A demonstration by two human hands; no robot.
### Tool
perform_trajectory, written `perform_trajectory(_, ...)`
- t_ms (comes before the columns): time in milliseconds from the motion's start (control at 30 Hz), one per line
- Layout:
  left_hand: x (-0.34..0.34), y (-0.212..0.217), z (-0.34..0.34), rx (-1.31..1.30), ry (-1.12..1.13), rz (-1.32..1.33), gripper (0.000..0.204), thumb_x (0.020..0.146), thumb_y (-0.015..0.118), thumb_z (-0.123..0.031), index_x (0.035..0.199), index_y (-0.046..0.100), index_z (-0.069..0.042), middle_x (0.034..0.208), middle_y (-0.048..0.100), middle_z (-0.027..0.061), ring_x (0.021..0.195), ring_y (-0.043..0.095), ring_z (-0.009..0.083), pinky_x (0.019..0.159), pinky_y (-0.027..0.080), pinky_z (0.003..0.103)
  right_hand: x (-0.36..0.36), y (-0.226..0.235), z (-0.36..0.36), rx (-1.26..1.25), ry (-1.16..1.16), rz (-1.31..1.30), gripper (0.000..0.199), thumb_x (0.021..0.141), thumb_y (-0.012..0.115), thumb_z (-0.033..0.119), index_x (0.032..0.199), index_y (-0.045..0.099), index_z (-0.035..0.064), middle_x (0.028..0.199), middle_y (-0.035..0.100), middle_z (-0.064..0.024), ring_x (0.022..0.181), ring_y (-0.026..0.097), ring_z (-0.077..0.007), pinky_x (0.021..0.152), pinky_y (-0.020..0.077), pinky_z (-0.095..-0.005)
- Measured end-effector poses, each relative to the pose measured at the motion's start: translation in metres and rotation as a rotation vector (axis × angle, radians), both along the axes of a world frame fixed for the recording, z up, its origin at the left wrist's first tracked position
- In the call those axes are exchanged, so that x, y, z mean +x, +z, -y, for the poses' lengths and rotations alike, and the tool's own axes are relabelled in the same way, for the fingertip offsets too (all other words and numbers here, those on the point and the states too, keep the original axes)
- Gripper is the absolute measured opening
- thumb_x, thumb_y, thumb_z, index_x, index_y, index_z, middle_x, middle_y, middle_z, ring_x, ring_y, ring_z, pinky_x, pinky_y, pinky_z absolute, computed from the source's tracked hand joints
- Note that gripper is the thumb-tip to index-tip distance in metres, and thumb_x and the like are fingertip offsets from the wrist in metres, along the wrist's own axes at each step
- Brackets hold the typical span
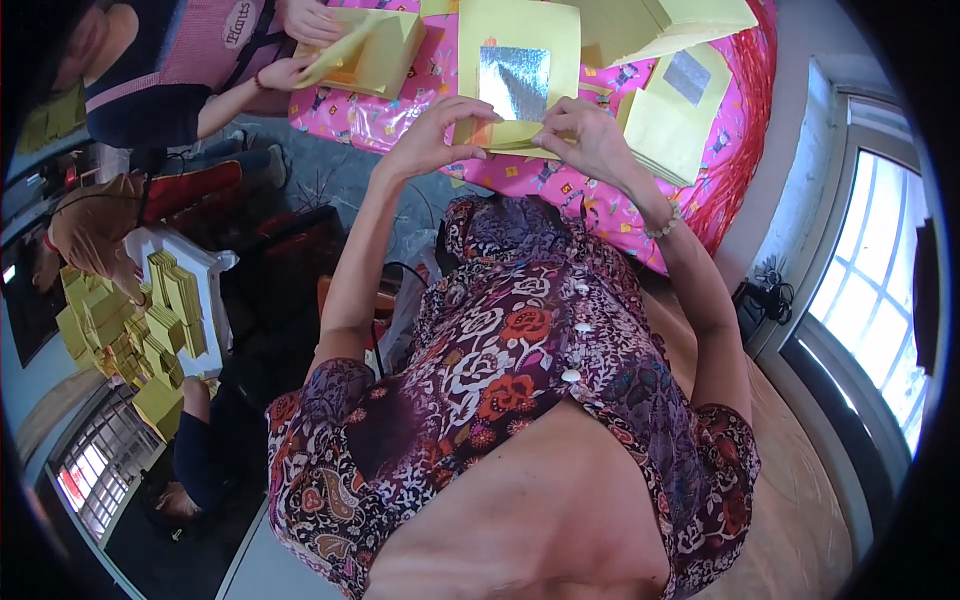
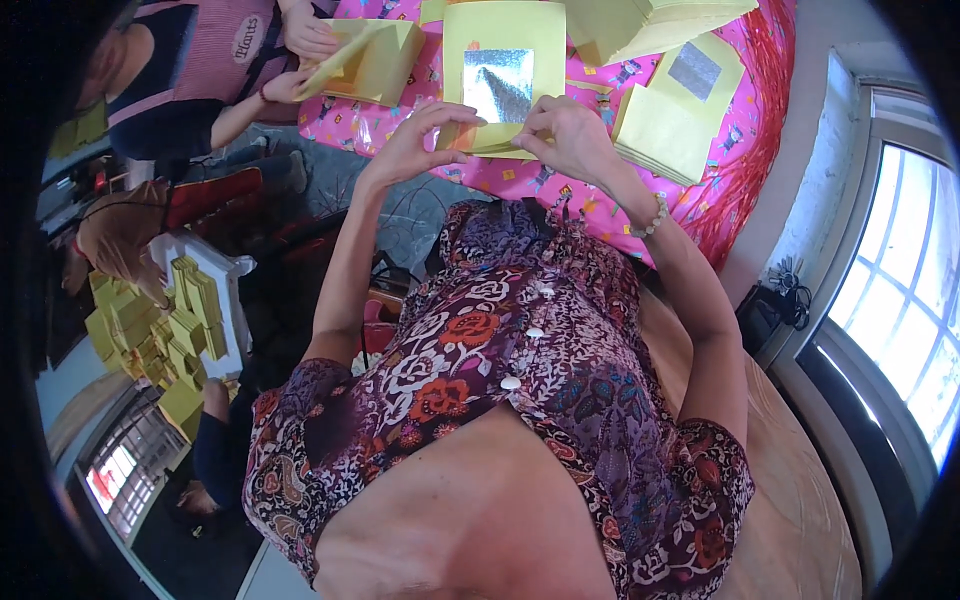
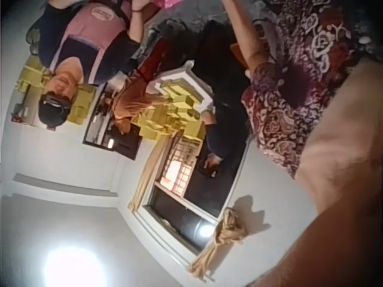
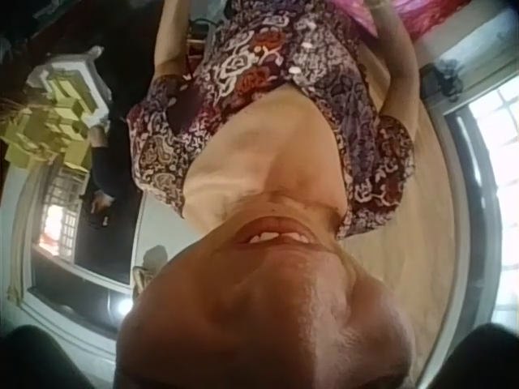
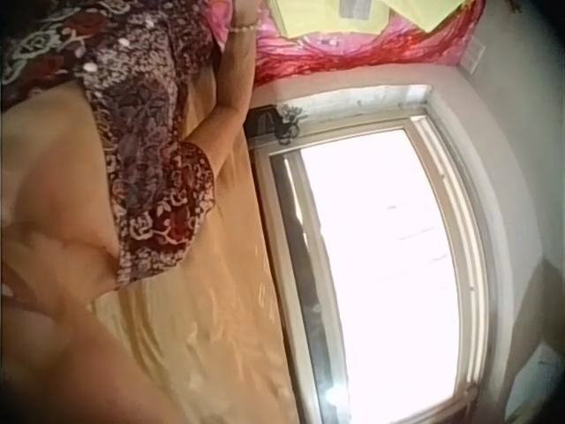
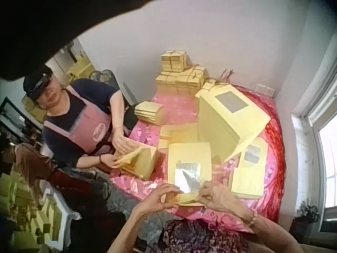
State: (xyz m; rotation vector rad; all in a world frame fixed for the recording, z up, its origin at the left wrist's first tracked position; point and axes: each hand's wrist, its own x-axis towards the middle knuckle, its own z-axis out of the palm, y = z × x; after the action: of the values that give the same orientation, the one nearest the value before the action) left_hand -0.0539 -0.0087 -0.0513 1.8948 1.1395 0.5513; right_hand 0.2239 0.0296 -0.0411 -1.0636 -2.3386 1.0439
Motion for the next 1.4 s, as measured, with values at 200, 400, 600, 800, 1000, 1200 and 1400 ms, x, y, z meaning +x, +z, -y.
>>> perform_trajectory(200, 0.001, 0.002, -0.004, -0.065, 0.037, 0.063, 0.053, 0.074, 0.083, -0.02, 0.123, 0.065, -0.014, 0.128, 0.062, 0.0034, 0.125, 0.051, 0.0258, 0.109, 0.038, 0.041, 0.001, 0.003, -0.005, -0.011, -0.005, 0.045, 0.016, 0.086, 0.073, 0.024, 0.085, 0.074, 0.0076, 0.092, 0.069, -0.0069, 0.083, 0.067, -0.0257, 0.073, 0.0538, -0.0362)
perform_trajectory(400, 0.001, 0.021, -0.001, 0.213, 0.02, -0.146, 0.065, 0.067, 0.074, -0.021, 0.13, 0.061, -0.017, 0.14, 0.055, 0.0058, 0.129, 0.045, 0.0284, 0.112, 0.032, 0.043, 0.006, 0.011, 0.004, 0.322, 0.052, -0.06, 0.015, 0.089, 0.067, 0.022, 0.09, 0.063, 0.0068, 0.079, 0.062, -0.0098, 0.077, 0.065, -0.028, 0.065, 0.0525, -0.0397)
perform_trajectory(600, -0.004, 0.029, -0.018, 0.38, 0.027, -0.16, 0.081, 0.065, 0.08, -0.037, 0.139, 0.055, -0.017, 0.144, 0.052, 0.0042, 0.129, 0.043, 0.0311, 0.112, 0.031, 0.041, 0.007, 0.041, 0.006, 0.422, 0.059, -0.208, 0.014, 0.087, 0.069, 0.019, 0.089, 0.063, 0.0057, 0.084, 0.065, -0.0088, 0.077, 0.066, -0.0279, 0.068, 0.054, -0.0387)
perform_trajectory(800, 0.002, 0.045, -0.028, 0.566, -0.021, -0.232, 0.055, 0.078, 0.071, -0.029, 0.131, 0.063, -0.018, 0.132, 0.06, 0.002, 0.115, 0.05, 0.027, 0.1, 0.037, 0.039, 0.017, 0.073, 0.012, 0.347, 0.209, -0.213, 0.03, 0.083, 0.075, 0.018, 0.107, 0.063, 0.0045, 0.106, 0.068, -0.0109, 0.097, 0.067, -0.0296, 0.084, 0.0553, -0.0388)
perform_trajectory(1000, -0.002, 0.059, -0.025, 0.526, -0.046, -0.154, 0.047, 0.078, 0.073, -0.026, 0.123, 0.066, -0.021, 0.125, 0.06, 0.0006, 0.114, 0.049, 0.0271, 0.098, 0.038, 0.04, 0.036, 0.092, -0.001, 0.372, 0.315, 0.008, 0.065, 0.077, 0.076, 0.026, 0.135, 0.052, 0.0092, 0.137, 0.054, -0.0136, 0.134, 0.046, -0.032, 0.111, 0.039, -0.0468)
perform_trajectory(1200, -0.002, 0.064, -0.02, 0.581, -0.069, -0.178, 0.048, 0.077, 0.075, -0.026, 0.123, 0.065, -0.02, 0.121, 0.058, 0.0016, 0.114, 0.048, 0.0265, 0.095, 0.038, 0.043, 0.029, 0.076, -0.014, 0.6, 0.343, 0.245, 0.057, 0.078, 0.07, 0.017, 0.133, 0.056, 0.0102, 0.14, 0.054, -0.0077, 0.135, 0.045, -0.0306, 0.112, 0.0371, -0.0487)
perform_trajectory(1400, -0.004, 0.063, -0.015, 0.558, -0.057, -0.237, 0.052, 0.074, 0.076, -0.026, 0.124, 0.064, -0.023, 0.121, 0.056, 0.0008, 0.115, 0.047, 0.0262, 0.095, 0.037, 0.045, 0.027, 0.075, -0.011, 0.562, 0.296, 0.178, 0.055, 0.075, 0.07, 0.013, 0.128, 0.06, 0.0114, 0.133, 0.058, -0.005, 0.133, 0.046, -0.0271, 0.11, 0.0389, -0.0449)
